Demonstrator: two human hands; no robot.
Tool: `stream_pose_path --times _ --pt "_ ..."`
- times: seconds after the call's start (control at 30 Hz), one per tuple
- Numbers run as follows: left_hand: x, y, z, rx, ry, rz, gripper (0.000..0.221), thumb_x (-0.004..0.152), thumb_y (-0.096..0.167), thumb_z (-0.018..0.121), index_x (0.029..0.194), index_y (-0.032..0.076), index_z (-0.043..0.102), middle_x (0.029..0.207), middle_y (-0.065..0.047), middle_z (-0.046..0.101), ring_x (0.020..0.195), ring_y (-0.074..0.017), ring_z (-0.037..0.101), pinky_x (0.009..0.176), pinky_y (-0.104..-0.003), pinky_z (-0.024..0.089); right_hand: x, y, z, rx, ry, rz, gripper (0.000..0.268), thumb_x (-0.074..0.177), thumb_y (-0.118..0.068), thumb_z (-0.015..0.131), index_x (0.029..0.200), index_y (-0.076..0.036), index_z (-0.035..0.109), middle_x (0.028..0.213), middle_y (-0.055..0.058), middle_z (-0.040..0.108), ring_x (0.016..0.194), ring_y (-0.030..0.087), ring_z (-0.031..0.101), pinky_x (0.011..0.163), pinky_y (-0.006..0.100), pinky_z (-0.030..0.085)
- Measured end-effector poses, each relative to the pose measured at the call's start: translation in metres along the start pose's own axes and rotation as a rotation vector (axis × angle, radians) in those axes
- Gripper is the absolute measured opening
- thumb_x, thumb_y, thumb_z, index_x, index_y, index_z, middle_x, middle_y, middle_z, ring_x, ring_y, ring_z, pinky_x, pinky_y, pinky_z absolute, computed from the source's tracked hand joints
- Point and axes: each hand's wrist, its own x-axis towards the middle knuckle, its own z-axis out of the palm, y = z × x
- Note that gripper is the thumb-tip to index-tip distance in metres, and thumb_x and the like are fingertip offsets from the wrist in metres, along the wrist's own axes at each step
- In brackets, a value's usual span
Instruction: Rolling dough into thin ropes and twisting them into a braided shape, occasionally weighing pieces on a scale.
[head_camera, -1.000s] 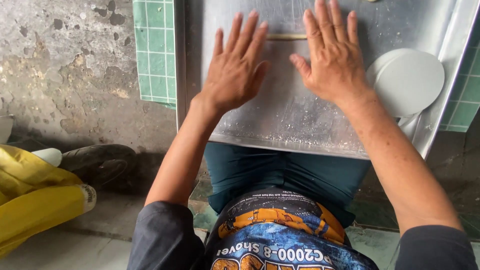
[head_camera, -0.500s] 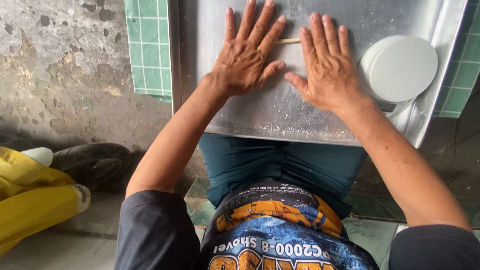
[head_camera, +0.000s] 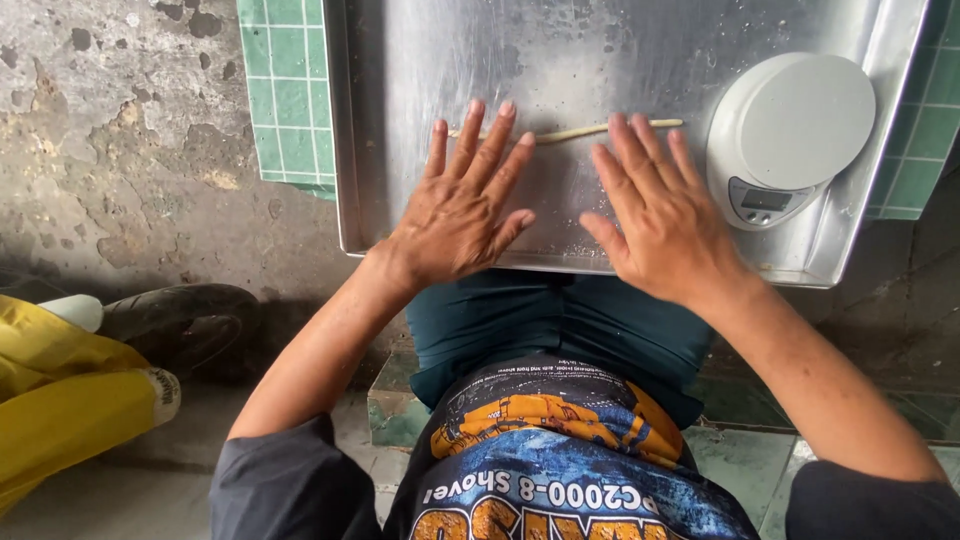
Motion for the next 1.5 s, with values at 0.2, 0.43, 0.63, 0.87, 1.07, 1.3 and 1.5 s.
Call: stream_pose_path --times 0.2,0.43,0.63,0.87,1.07,1.3,1.5 --pt "0.046 -0.009 0.007 0.181 -0.094 0.046 0.080 0.110 0.070 0.012 0.171 0.017 0.007 0.173 -0.015 0.001 0.160 -0.0415 0.001 0.126 -0.068 0.003 0.063 0.032 0.024 -0.040 -0.092 0.068 0.089 0.102 -0.070 0.006 0.168 -0.010 0.005 0.172 0.022 -0.002 0.160 0.040 -0.003 0.130 0.065 0.000" --pt "0.094 -0.046 -0.007 0.054 -0.129 0.010 0.077 0.111 0.068 0.016 0.170 0.019 0.010 0.173 -0.018 0.004 0.156 -0.0412 -0.001 0.121 -0.067 -0.004 0.110 0.057 0.019 0.001 -0.073 0.147 0.108 0.095 -0.081 -0.001 0.167 -0.002 0.016 0.171 0.027 0.014 0.156 0.049 0.013 0.117 0.075 0.006" --pt "0.109 -0.065 0.007 0.204 0.394 0.146 0.075 0.113 0.068 0.018 0.153 0.010 0.046 0.144 -0.017 0.054 0.124 -0.0354 0.057 0.096 -0.049 0.044 0.115 0.069 0.023 -0.126 0.061 0.124 0.099 0.106 -0.078 -0.002 0.164 -0.002 0.024 0.159 0.035 0.044 0.143 0.053 0.042 0.112 0.062 0.022" --pt "0.051 -0.028 0.001 0.089 -0.130 0.122 0.090 0.100 0.074 0.005 0.169 0.017 0.006 0.175 -0.015 0.003 0.159 -0.0440 0.000 0.120 -0.069 -0.007 0.066 0.038 0.029 -0.040 -0.204 0.085 0.103 0.093 -0.085 -0.005 0.167 -0.013 -0.004 0.172 0.019 -0.013 0.161 0.042 -0.011 0.124 0.072 -0.010" --pt "0.083 -0.040 -0.009 0.103 -0.196 0.044 0.083 0.103 0.072 0.007 0.169 0.023 0.003 0.176 -0.012 0.001 0.161 -0.0409 -0.001 0.120 -0.068 -0.007 0.103 0.054 0.020 -0.051 -0.222 0.190 0.107 0.085 -0.085 -0.010 0.166 -0.015 -0.003 0.173 0.019 -0.001 0.160 0.043 0.002 0.123 0.070 -0.002" --pt "0.100 -0.055 -0.007 0.102 0.124 0.091 0.081 0.111 0.070 0.012 0.166 0.012 0.021 0.168 -0.025 0.029 0.153 -0.0472 0.027 0.117 -0.067 0.014 0.110 0.053 0.008 -0.023 -0.132 0.201 0.103 0.092 -0.080 -0.009 0.166 -0.010 0.006 0.172 0.025 0.010 0.158 0.050 0.012 0.120 0.072 0.005" --pt "0.041 -0.030 0.018 0.136 -0.023 0.191 0.084 0.105 0.075 0.014 0.168 0.019 0.012 0.174 -0.016 0.010 0.158 -0.0470 0.006 0.122 -0.072 -0.002 0.060 0.044 0.038 -0.028 -0.098 0.010 0.085 0.108 -0.068 0.021 0.168 -0.009 0.008 0.172 0.024 0.001 0.158 0.048 -0.001 0.121 0.075 -0.004"
